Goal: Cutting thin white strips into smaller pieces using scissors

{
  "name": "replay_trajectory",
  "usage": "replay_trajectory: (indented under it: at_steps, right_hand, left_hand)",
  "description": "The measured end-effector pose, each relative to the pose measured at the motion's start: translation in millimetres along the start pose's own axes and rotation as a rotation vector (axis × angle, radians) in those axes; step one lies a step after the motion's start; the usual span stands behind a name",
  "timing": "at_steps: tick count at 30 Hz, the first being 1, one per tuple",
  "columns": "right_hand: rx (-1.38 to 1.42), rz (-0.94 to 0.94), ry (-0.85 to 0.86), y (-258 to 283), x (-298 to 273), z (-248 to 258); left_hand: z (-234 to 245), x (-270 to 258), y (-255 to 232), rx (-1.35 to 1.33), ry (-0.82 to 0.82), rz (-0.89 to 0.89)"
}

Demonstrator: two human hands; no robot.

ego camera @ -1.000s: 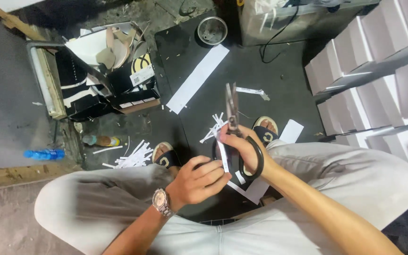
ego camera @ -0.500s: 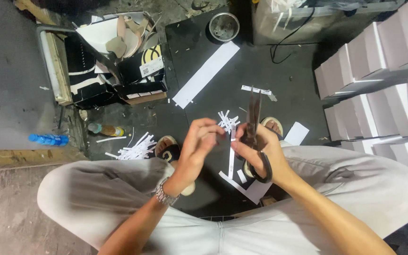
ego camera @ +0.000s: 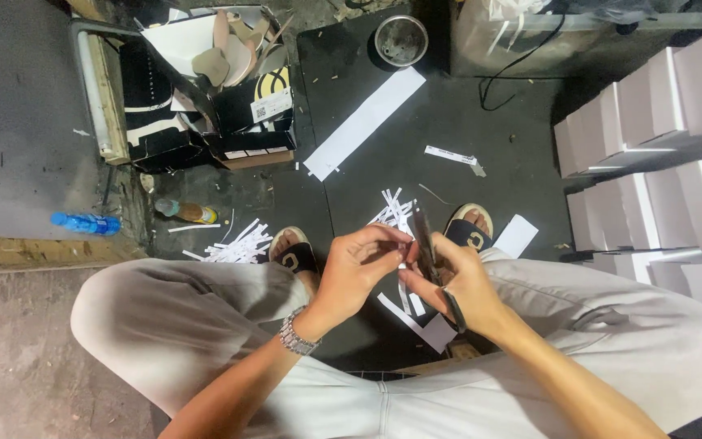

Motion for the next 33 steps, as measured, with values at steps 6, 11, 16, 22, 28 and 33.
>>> replay_trajectory:
  at_steps: [6, 11, 16, 22, 28, 33]
  right_hand:
    - [0.000, -0.007, 0.032, 13, 4, 5]
    - [-0.351, -0.240, 0.322, 53, 20, 36]
    - [-0.803, -0.485, 0.468, 45, 8, 71]
    - [-0.809, -0.499, 0.596, 45, 3, 70]
    - [-0.847, -0.568, 0.618, 43, -1, 70]
    - [-0.853, -0.530, 0.644, 41, -1, 69]
  left_hand:
    - [7, -1, -13, 0.063, -0.054, -0.041]
    - [20, -1, -26, 0.077, -0.052, -0.112]
    - [17, -6, -36, 0.140, 0.057, -0.007]
    - [8, -7, -36, 0.224, 0.190, 0.031]
    - [6, -7, -30, 0.218, 0.214, 0.044]
    - [4, -8, -27, 0.181, 0.243, 0.051]
Point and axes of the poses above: each hand's wrist, its own x-axis towards the middle knuckle, its own z-axis out of the back of the hand, y = z × x, the point moved 6 cm from there along x, towards the middle knuckle, and after that the axes turned 4 degrees about x, right-handed, at the moved point
